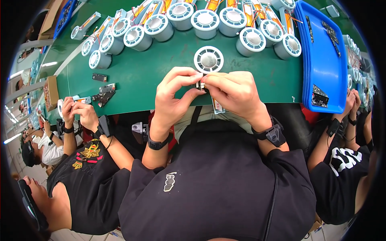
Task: The person picks up a fan housing, turns it over, and presses a circuit board into the handle. They connect the wires to the board by hand, tuck them into the housing, and set the assembled fan back on the table.
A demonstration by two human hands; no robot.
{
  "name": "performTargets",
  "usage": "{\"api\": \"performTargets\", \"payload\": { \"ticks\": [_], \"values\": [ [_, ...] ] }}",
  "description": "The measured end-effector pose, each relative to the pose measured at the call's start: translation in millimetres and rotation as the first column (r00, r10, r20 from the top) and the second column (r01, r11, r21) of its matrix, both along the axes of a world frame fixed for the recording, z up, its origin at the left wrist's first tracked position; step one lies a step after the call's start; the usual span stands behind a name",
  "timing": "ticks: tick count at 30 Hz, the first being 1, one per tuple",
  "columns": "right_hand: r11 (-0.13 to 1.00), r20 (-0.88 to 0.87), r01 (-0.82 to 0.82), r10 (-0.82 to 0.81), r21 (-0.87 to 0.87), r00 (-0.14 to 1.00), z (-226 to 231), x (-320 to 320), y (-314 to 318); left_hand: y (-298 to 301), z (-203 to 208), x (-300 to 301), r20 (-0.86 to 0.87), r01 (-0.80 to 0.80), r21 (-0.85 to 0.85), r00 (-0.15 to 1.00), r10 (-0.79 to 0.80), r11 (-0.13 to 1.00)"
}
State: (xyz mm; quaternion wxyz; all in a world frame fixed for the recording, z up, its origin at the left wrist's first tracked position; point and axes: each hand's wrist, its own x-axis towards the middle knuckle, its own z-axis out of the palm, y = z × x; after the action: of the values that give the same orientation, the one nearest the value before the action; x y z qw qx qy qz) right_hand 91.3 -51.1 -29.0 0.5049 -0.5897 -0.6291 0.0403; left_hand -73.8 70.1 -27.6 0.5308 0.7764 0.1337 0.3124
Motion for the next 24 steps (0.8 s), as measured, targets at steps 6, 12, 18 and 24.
{"api": "performTargets", "payload": {
  "ticks": [6,12,18,24],
  "values": [
    [0.999,0.060,0.009,-0.011,0.037,0.998,-2,1,-2,6,2,1,-0.021,0.045,0.007,0.999,-0.045,0.999],
    [0.996,-0.003,-0.018,0.018,0.090,1.000,-14,1,1,10,5,1,-0.044,0.103,0.024,0.994,-0.102,0.994],
    [0.996,-0.086,-0.007,0.015,0.092,0.996,-5,-6,1,-8,-3,6,0.043,-0.080,0.117,0.996,0.075,0.990],
    [0.992,-0.396,-0.093,0.053,-0.083,0.917,6,-10,-13,-27,-14,9,0.209,-0.228,0.279,0.963,0.172,0.933]
  ]
}}
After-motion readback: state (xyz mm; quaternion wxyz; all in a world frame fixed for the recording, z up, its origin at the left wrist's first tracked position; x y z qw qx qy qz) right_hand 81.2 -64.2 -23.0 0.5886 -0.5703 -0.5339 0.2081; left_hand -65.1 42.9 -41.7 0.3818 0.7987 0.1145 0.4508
